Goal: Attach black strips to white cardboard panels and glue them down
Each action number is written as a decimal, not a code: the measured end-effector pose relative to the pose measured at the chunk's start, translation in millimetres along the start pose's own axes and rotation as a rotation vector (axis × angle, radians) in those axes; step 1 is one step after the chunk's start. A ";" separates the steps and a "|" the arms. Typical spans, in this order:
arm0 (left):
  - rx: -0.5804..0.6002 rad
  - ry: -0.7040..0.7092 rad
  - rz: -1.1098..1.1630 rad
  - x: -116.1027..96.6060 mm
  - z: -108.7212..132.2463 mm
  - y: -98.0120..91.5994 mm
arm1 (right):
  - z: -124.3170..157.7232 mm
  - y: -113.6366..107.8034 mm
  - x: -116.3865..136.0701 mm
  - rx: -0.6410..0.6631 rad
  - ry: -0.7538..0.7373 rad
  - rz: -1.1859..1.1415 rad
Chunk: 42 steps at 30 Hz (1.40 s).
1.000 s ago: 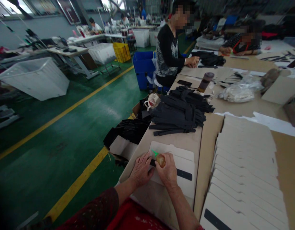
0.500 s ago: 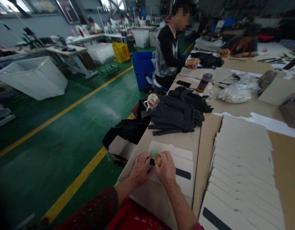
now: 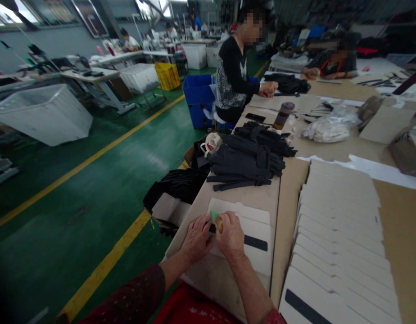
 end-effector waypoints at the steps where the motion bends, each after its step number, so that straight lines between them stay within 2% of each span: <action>1: 0.000 0.000 -0.003 0.0 -0.1 0.0 | 0.0 -2.1 -0.7 0.001 0.005 0.008; 7: -0.026 0.017 -0.008 -0.4 0.2 0.6 | 2.4 -15.6 -6.2 0.002 0.032 0.025; 17: -0.018 0.021 -0.018 -0.8 0.4 0.4 | -7.6 -2.8 3.6 0.022 0.014 -0.012; 29: -0.002 0.011 -0.023 -0.8 -1.2 -0.6 | -11.0 -4.9 8.4 0.032 -0.006 0.014; 37: -0.012 0.011 -0.027 0.2 0.2 2.4 | -6.5 -14.6 -2.6 0.042 0.039 0.060; 42: -0.013 0.011 -0.016 -0.3 -0.6 0.9 | -10.0 -11.7 3.9 0.034 0.028 0.048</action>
Point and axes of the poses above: each hand's wrist, its own z-axis away from the middle knuckle, its own y-axis out of the palm, x = y × z, the point moved 3 cm from there along -z, towards the middle knuckle, and after that the axes turned 6 degrees about z, right-handed, at the moved point
